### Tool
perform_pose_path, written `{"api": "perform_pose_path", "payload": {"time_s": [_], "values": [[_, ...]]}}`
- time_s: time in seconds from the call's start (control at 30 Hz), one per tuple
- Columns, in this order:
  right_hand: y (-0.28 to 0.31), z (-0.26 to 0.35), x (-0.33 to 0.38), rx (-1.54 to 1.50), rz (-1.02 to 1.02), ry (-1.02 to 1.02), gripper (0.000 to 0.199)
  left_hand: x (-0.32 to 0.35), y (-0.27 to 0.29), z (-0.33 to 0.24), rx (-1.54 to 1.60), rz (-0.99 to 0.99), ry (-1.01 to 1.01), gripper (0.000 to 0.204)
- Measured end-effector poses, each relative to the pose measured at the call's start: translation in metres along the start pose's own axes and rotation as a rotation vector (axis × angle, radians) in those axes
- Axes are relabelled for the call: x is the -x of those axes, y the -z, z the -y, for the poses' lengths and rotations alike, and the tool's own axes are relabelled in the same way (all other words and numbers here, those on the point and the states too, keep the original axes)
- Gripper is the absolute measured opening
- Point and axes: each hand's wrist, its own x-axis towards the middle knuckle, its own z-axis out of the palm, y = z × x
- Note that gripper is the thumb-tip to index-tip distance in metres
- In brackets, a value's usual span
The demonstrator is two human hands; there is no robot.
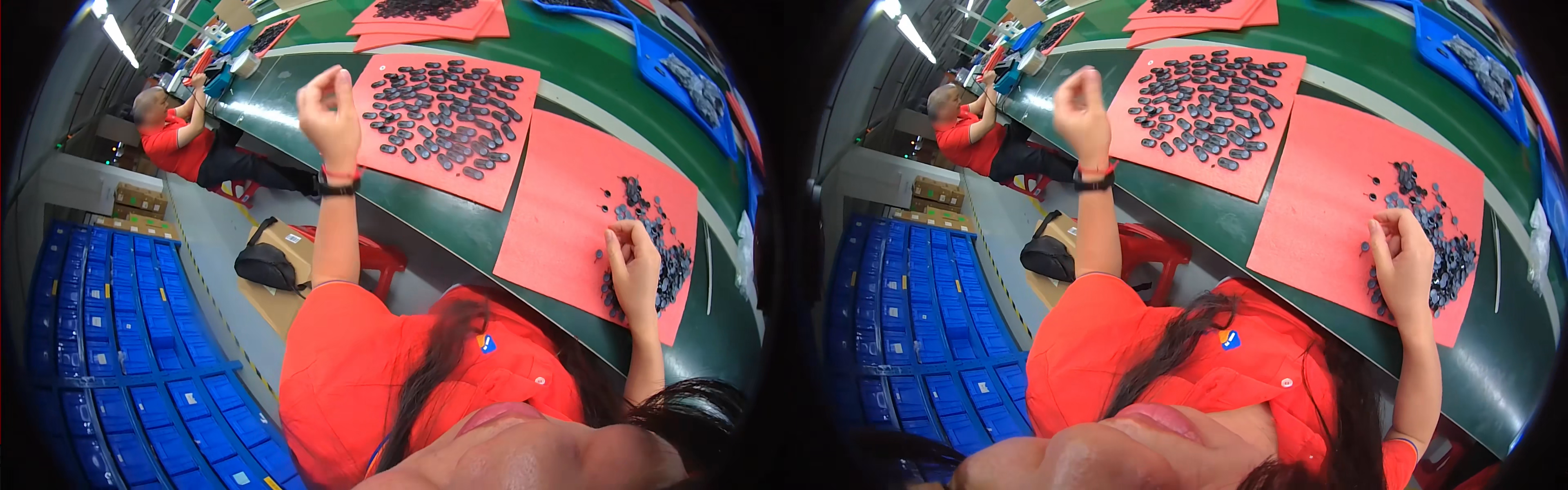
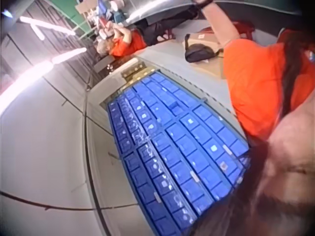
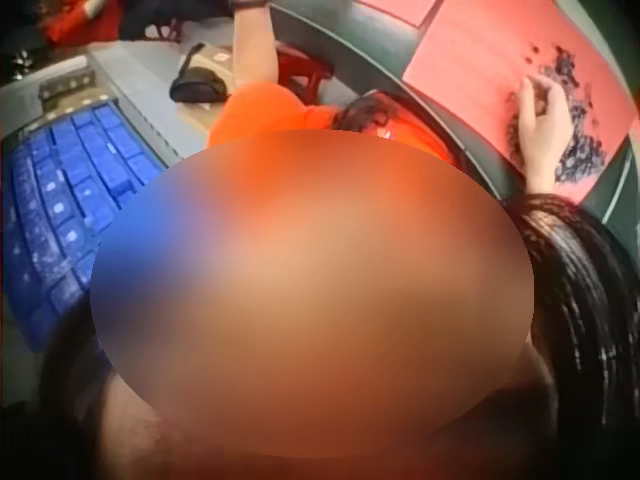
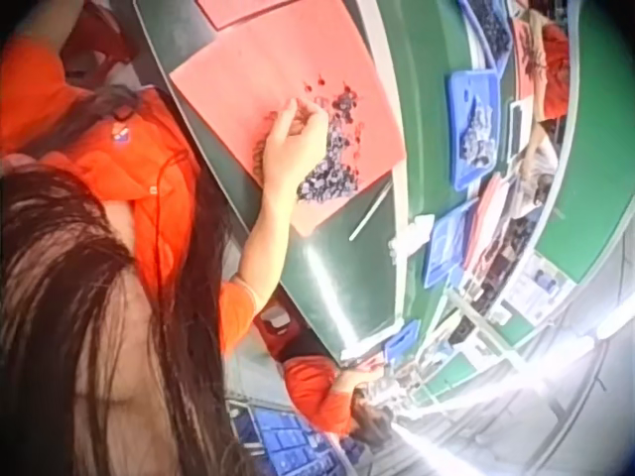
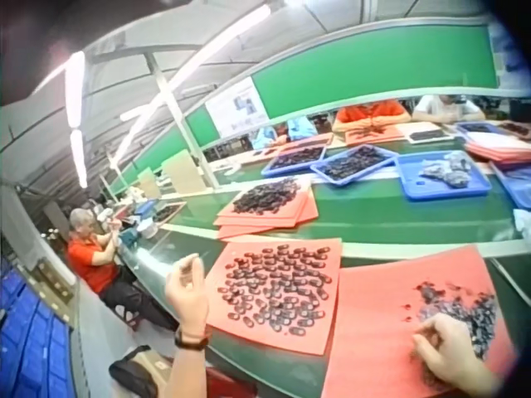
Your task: The person assembles components by fitting small circular pieces into plastic parts by hand and placing the assembled items onto a pad.
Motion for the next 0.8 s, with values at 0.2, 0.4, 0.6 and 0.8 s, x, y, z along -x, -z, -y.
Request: {"api": "perform_pose_path", "payload": {"time_s": [0.2,0.4,0.6,0.8], "values": [[0.0,-0.011,-0.002,0.132,-0.048,0.144,0.008,0.001,0.055,-0.188,0.772,-0.644,-1.157,0.018],[0.0,0.006,-0.004,0.218,-0.02,0.184,0.008,-0.001,0.089,-0.238,1.071,-0.561,-1.292,0.024],[-0.002,-0.004,-0.006,0.293,-0.046,0.208,0.01,0.001,0.11,-0.238,0.492,-0.271,-1.137,0.026],[-0.001,-0.001,-0.005,0.332,-0.027,0.232,0.015,0.002,0.114,-0.24,1.207,-0.199,-1.216,0.023]]}}
